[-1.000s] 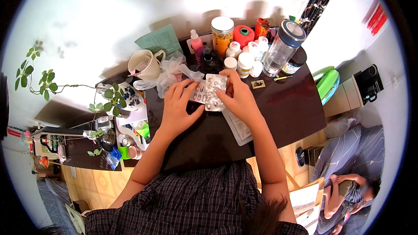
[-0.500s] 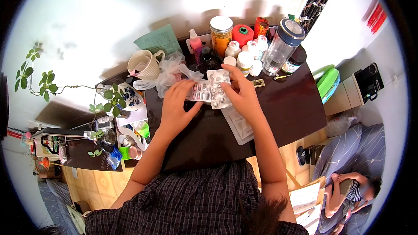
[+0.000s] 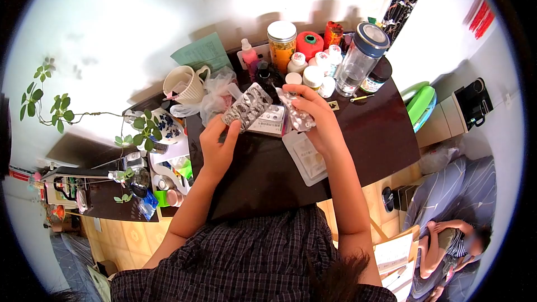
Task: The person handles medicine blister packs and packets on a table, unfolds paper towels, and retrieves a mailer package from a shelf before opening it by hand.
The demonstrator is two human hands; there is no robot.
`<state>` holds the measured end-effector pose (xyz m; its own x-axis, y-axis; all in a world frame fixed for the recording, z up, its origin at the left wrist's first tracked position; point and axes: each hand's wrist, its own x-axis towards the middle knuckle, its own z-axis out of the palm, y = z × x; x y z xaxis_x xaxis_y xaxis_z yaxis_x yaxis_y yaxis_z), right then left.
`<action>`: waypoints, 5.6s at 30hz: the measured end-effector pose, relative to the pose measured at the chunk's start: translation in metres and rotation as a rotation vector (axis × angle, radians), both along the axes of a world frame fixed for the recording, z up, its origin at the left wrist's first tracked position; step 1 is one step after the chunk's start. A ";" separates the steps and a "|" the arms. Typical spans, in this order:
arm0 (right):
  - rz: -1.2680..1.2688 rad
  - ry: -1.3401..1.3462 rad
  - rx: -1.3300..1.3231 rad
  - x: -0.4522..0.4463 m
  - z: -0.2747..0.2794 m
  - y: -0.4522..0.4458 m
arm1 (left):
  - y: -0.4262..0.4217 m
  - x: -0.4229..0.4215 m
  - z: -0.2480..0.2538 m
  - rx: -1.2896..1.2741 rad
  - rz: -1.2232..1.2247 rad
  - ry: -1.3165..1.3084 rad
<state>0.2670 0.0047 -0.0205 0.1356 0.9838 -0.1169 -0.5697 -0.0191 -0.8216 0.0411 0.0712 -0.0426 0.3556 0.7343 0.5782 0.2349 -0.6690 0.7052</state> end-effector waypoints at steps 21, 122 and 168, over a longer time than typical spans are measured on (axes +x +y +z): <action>0.245 0.661 0.167 0.008 -0.006 0.002 | 0.003 0.000 -0.010 -0.201 -0.087 -0.140; -0.243 -0.246 0.030 -0.001 -0.017 0.006 | 0.003 0.001 0.004 0.191 0.153 0.066; -0.300 -0.073 0.091 0.002 -0.008 0.003 | -0.020 0.015 0.004 0.309 -0.596 0.383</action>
<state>0.2693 0.0078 -0.0283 0.4260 0.9047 -0.0093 -0.4781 0.2164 -0.8512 0.0564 0.0512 -0.0387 0.8569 0.1811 0.4827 -0.0371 -0.9121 0.4082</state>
